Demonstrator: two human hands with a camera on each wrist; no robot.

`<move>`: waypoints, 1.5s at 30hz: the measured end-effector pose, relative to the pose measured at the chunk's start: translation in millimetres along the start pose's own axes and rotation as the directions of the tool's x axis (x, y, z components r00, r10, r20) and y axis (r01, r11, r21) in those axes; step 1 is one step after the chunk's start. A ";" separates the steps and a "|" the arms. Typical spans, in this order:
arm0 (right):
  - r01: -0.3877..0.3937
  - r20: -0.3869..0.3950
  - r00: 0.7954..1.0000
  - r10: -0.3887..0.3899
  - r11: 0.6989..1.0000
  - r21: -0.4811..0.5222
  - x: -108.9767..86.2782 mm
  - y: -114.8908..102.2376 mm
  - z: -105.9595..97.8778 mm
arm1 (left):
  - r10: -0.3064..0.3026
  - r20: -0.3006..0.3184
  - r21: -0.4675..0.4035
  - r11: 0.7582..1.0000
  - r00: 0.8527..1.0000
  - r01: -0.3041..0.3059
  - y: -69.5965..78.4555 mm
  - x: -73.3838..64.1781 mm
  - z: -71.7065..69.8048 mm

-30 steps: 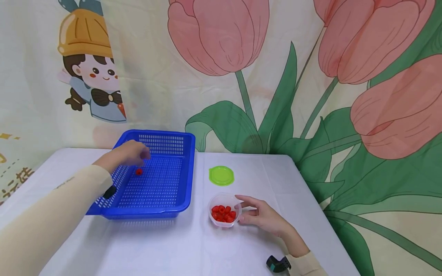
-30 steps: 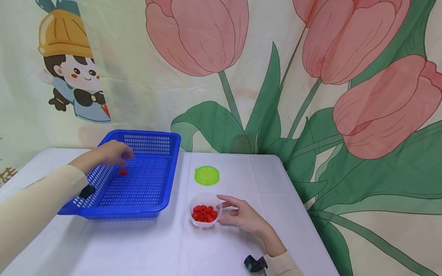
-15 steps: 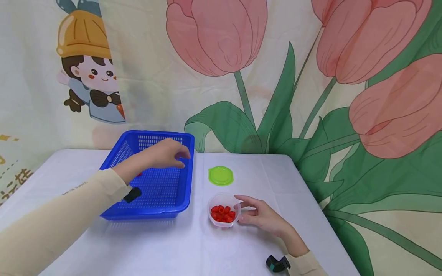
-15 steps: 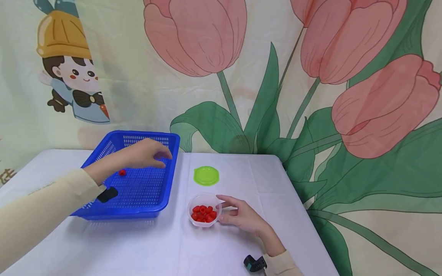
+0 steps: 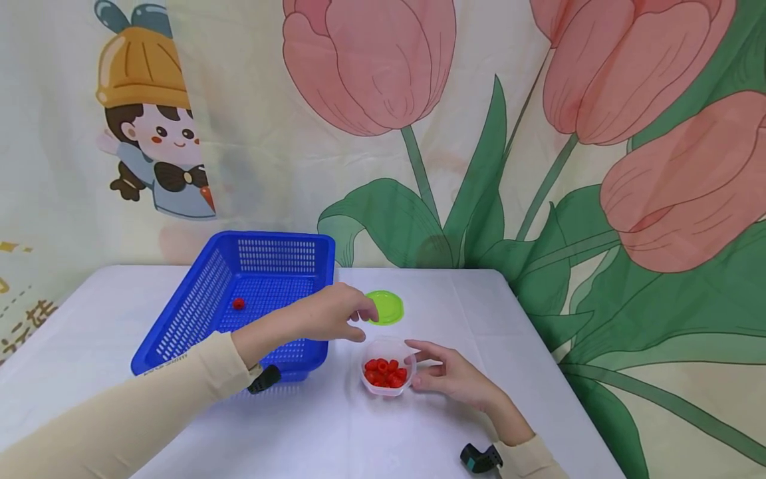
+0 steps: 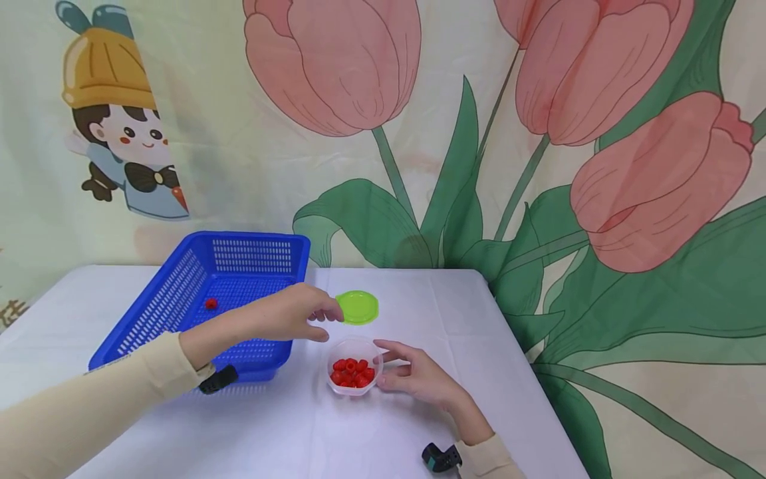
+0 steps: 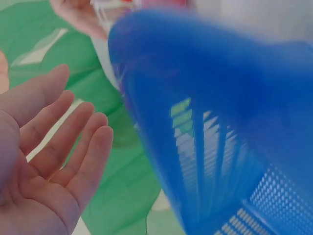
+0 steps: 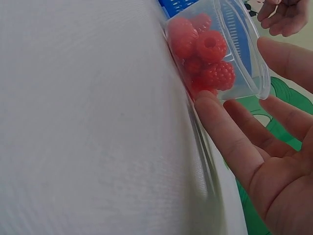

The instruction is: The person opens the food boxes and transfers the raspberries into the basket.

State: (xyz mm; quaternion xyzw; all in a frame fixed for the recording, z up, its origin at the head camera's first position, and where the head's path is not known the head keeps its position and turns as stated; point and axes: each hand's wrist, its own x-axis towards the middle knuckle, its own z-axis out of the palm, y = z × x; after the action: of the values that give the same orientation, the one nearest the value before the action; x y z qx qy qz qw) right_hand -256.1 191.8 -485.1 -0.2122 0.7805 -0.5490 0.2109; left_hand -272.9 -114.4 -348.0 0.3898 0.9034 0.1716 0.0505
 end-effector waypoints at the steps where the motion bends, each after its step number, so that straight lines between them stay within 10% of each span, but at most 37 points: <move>1: 0.001 0.000 1.000 -0.001 1.000 0.000 -0.1 -0.2 0.3 | 0.003 0.007 -0.010 1.000 1.000 -0.002 1.7 0.0 3.8; 19: 0.014 0.009 1.000 -0.014 1.000 0.013 0.0 -0.3 -0.2 | -0.022 0.079 -0.152 0.988 0.997 0.034 19.3 15.0 51.5; 45: 0.014 0.006 1.000 -0.014 1.000 0.002 0.1 1.8 -0.2 | 0.054 0.094 -0.246 0.969 0.994 -0.030 17.2 23.1 83.2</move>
State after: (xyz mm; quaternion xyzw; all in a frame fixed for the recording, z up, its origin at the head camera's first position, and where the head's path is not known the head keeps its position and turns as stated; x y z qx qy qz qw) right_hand -256.4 192.4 -486.8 -0.2192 0.7779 -0.5504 0.2095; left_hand -258.4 -64.3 -418.8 0.4078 0.8632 0.2629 0.1398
